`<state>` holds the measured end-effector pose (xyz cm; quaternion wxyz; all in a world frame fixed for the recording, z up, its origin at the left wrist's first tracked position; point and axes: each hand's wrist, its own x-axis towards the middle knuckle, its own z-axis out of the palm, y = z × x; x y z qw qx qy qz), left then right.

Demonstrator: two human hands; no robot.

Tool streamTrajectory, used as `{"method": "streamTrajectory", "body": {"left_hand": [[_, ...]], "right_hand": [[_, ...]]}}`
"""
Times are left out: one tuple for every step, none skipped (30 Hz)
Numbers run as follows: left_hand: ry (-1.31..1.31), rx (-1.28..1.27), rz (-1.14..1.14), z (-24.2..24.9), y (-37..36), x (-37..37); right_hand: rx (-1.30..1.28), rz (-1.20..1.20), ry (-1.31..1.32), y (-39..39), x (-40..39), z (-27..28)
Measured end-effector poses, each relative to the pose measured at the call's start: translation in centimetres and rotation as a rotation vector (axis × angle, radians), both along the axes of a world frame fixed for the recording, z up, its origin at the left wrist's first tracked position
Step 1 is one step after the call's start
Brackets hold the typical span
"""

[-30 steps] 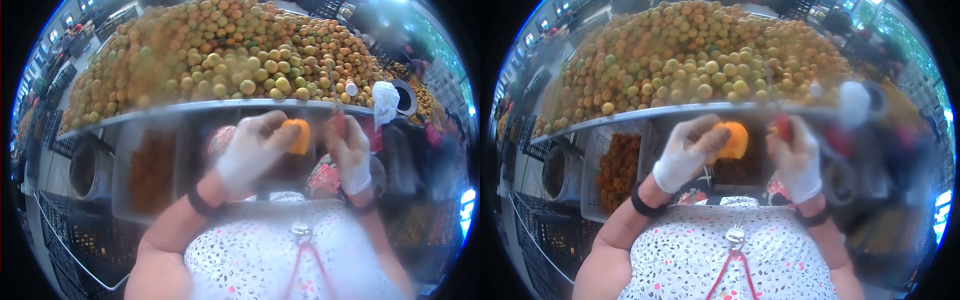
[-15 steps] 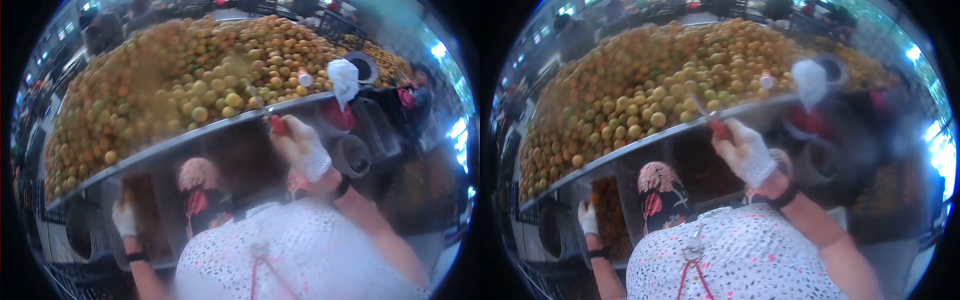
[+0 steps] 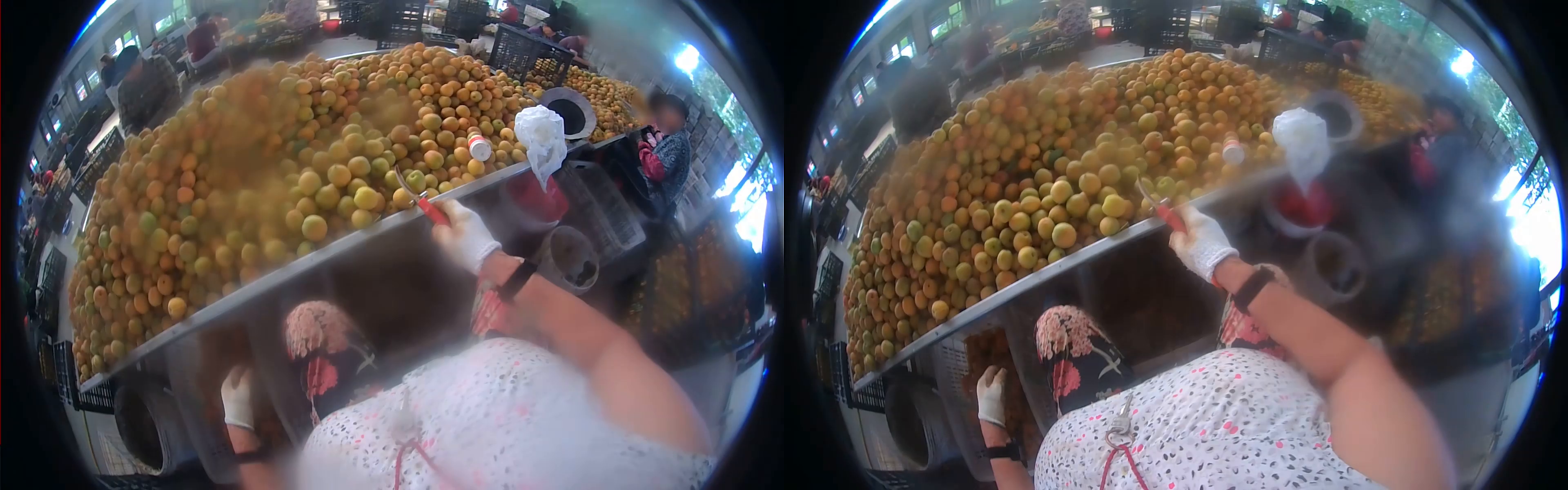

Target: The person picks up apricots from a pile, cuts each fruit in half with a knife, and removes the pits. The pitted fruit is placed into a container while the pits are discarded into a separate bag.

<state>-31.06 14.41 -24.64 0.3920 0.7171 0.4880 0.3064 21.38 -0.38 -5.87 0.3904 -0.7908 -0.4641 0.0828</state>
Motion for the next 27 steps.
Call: {"method": "streamTrajectory", "body": {"left_hand": [[0.084,0.113,-0.075,0.4,0.0,-0.1],[0.05,-0.089,0.018,3.2,-0.9,0.5],[0.007,-0.287,0.09,4.8,-1.4,1.7],[0.116,0.079,-0.081,-0.1,0.3,-1.1],[0.144,0.132,-0.049,0.0,-0.2,0.2],[-0.276,-0.304,-0.047,-6.7,4.2,-4.5],[0.28,-0.289,-0.044,-3.3,2.7,-4.6],[0.398,-0.207,-0.056,0.4,1.3,-2.4],[0.513,-0.127,-0.057,2.8,0.9,-0.7],[0.52,-0.129,-0.063,1.8,1.7,-1.7],[0.55,0.047,-0.185,0.0,2.8,-2.9],[0.573,0.223,-0.31,-1.3,3.3,-3.6],[0.574,0.216,-0.325,-1.5,3.5,-3.5],[0.524,0.243,-0.344,-0.7,3.7,-2.7],[0.475,0.27,-0.363,0.8,3.8,-1.6],[0.596,0.279,-0.378,4.3,3.1,0.6],[1.011,0.891,-0.542,10.7,1.2,5.4],[0.629,0.516,-0.439,10.1,1.8,3.3],[0.258,0.144,-0.319,9.7,2.6,0.9],[0.185,0.03,-0.254,13.8,1.2,2.5],[0.11,-0.081,-0.186,18.4,0.0,4.3],[0.123,-0.204,-0.101,20.4,0.0,3.8],[0.141,-0.325,-0.012,21.9,0.1,3.5],[0.076,-0.331,0.06,22.2,0.3,2.6],[0.129,-0.293,0.062,22.6,1.0,1.6],[0.134,-0.29,0.085,23.1,1.5,0.7],[0.133,-0.284,0.111,23.6,2.1,0.5]], "right_hand": [[0.053,0.006,-0.014,0.7,0.2,-0.5],[0.108,0.0,-0.036,1.4,0.8,-0.9],[0.187,0.047,-0.004,2.5,2.0,-1.9],[0.19,0.1,0.029,3.6,3.3,-2.1],[0.052,0.065,0.075,4.4,3.5,-0.5],[0.285,0.249,-0.248,7.7,8.2,-8.1],[0.124,0.174,-0.248,6.3,6.5,-3.8],[0.019,0.044,-0.149,4.6,4.0,1.0],[-0.087,-0.074,-0.045,3.6,2.8,3.8],[0.027,0.007,-0.248,4.6,6.7,-1.3],[0.138,0.09,-0.452,5.6,11.2,-7.2],[0.026,0.035,-0.429,4.5,13.0,-8.1],[0.065,-0.099,-0.028,0.3,7.8,0.7],[0.037,-0.143,-0.206,-1.6,9.0,0.8],[0.017,-0.15,-0.26,-3.8,9.9,2.2],[-0.059,-0.144,-0.442,-5.9,13.2,1.9],[-0.371,-0.212,-0.478,-7.9,14.0,5.8],[-0.463,-0.303,-0.614,-10.2,16.3,7.5],[-0.524,-0.333,-0.776,-12.3,19.1,9.1],[-0.559,-0.346,-1.051,-15.6,22.4,10.6],[-0.367,-0.592,-0.813,-17.8,24.8,12.8],[-0.391,-0.828,-0.801,-20.1,27.3,15.8],[-0.939,-0.823,-1.5,-24.7,33.4,17.6],[-0.807,-1.153,-0.845,-26.5,32.5,22.1],[-0.872,-1.098,-0.949,-30.8,35.2,24.2],[-1.416,-1.129,-0.869,-33.9,38.1,28.4],[-0.756,-1.169,-0.858,-40.7,41.4,27.6]]}}
